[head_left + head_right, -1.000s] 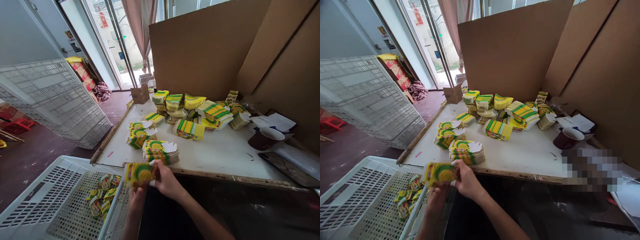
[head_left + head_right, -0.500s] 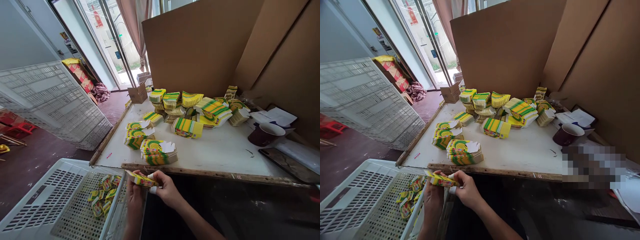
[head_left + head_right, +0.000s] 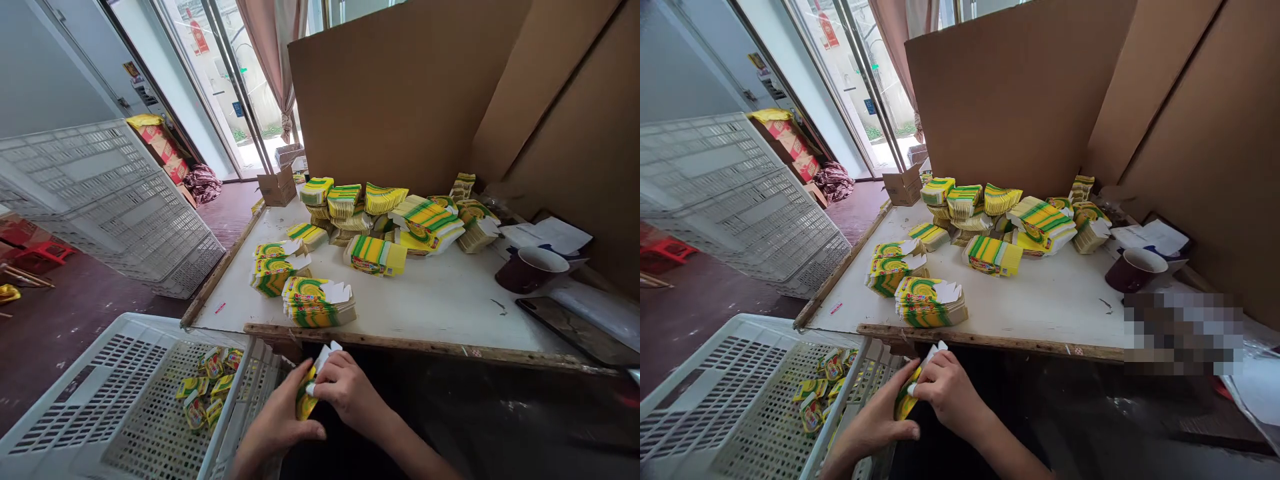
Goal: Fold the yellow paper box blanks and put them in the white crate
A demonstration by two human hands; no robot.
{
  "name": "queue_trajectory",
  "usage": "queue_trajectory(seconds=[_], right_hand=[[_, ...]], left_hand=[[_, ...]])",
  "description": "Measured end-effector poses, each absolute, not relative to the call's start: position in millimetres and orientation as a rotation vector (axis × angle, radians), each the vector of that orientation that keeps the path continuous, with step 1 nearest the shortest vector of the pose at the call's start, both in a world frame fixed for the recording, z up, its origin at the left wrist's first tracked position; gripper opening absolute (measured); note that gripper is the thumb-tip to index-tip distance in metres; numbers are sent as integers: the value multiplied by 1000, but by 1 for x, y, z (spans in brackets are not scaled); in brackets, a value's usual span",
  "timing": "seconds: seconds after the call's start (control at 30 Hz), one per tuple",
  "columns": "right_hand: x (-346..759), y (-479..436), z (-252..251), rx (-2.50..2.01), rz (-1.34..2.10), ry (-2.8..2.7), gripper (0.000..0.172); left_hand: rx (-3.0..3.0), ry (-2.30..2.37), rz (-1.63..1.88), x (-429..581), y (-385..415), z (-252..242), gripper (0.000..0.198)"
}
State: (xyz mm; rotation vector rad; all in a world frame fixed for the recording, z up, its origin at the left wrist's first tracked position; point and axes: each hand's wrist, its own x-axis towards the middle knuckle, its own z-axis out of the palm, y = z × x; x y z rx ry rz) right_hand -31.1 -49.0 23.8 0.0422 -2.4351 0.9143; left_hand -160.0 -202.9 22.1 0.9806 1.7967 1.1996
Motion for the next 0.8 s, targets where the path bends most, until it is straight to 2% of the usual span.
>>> queue_trajectory(seconds=[0.07,0.17,0.2,0.3,0.37,0.5,0.6,0.67,0.73,0.8], right_hand=[[-32,-54,22,-20,965,-2315,23],[-34,-56,18,-333,1254,-2101,60],[-35,-56,17,-406,1406,-2032,65],[-39,-61,17,-440,1893,-1918,60],[-41,-65,20,-420,2154,-1867,56],[-43,-69,24,-487,2445,-1692,57],[-42,-69,25,-467,2428,-1647,71],[-40,-69,24,-367,2296,-1761,74],[-37,-69,24,-227,2082,-1979,66],[-36,-69,23,-129,1871,-2169,51]], left_hand=[[990,1855,1144,-148,-195,26,73],[908,2067,1201,-133,-189,26,65],[901,2131,1217,-130,-189,24,67],[977,2196,1270,-121,-189,12,74],[1066,2202,1319,-115,-189,3,71],[1167,2262,1423,-111,-188,-7,59],[1118,2260,1381,-112,-186,-5,47],[1079,2218,1324,-115,-185,-3,43],[1064,2166,1301,-117,-183,-4,43],[1055,2148,1338,-119,-182,-7,48]])
